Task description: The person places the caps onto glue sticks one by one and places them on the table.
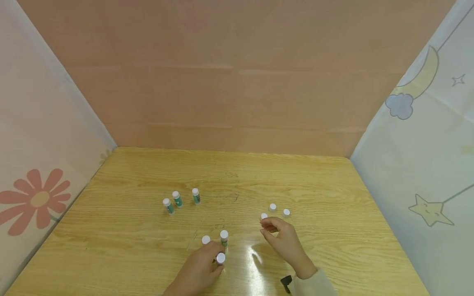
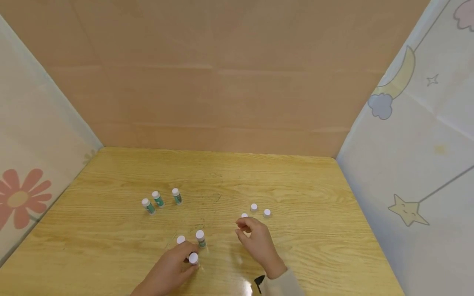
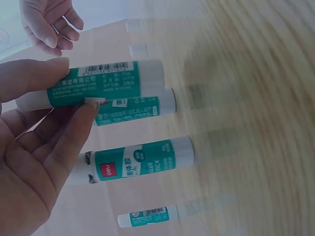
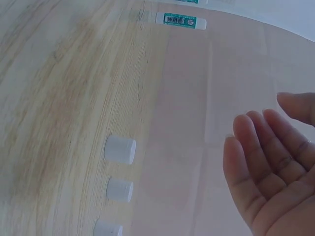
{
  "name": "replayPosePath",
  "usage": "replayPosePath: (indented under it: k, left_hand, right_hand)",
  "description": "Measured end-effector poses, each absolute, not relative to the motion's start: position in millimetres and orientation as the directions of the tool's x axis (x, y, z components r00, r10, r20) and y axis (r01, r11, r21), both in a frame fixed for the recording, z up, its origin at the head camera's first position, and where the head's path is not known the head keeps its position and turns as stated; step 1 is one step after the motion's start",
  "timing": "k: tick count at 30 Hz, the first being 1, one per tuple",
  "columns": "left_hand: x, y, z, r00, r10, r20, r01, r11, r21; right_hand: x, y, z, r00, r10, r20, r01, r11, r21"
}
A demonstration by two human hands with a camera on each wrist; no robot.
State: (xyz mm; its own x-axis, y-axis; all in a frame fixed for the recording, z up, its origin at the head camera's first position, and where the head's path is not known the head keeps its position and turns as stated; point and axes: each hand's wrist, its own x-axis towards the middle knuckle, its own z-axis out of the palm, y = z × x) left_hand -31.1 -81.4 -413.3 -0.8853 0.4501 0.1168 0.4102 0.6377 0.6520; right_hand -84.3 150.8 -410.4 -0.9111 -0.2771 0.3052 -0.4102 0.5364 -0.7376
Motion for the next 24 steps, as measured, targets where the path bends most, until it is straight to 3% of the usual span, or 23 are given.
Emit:
replayPosePath:
  k: [8,15,24]
  left_hand:
    - [-29.8,-81.7,-418.5,-0.882,0.458,0.112,0.42,0.654,0.629]
    - [-27.9,-81.9,-419.3,-0.888,0.448,0.107,0.411,0.665,0.623]
    - [-27.8,-82.2,-417.9,-0.898,0.436,0.056,0.373,0.689,0.621]
  right_hand:
    - [-84.2,150.4,-410.0,-0.916,-0.258,0.307,-0.4,0.53,-0.747]
    - [-85.6,151.2,-410.1,-0.949,-0.219,0.225,-0.31,0.54,-0.782]
    - [-86.0,151.3,-408.5,-0.933,-0.239,0.27,-0.358,0.53,-0.769]
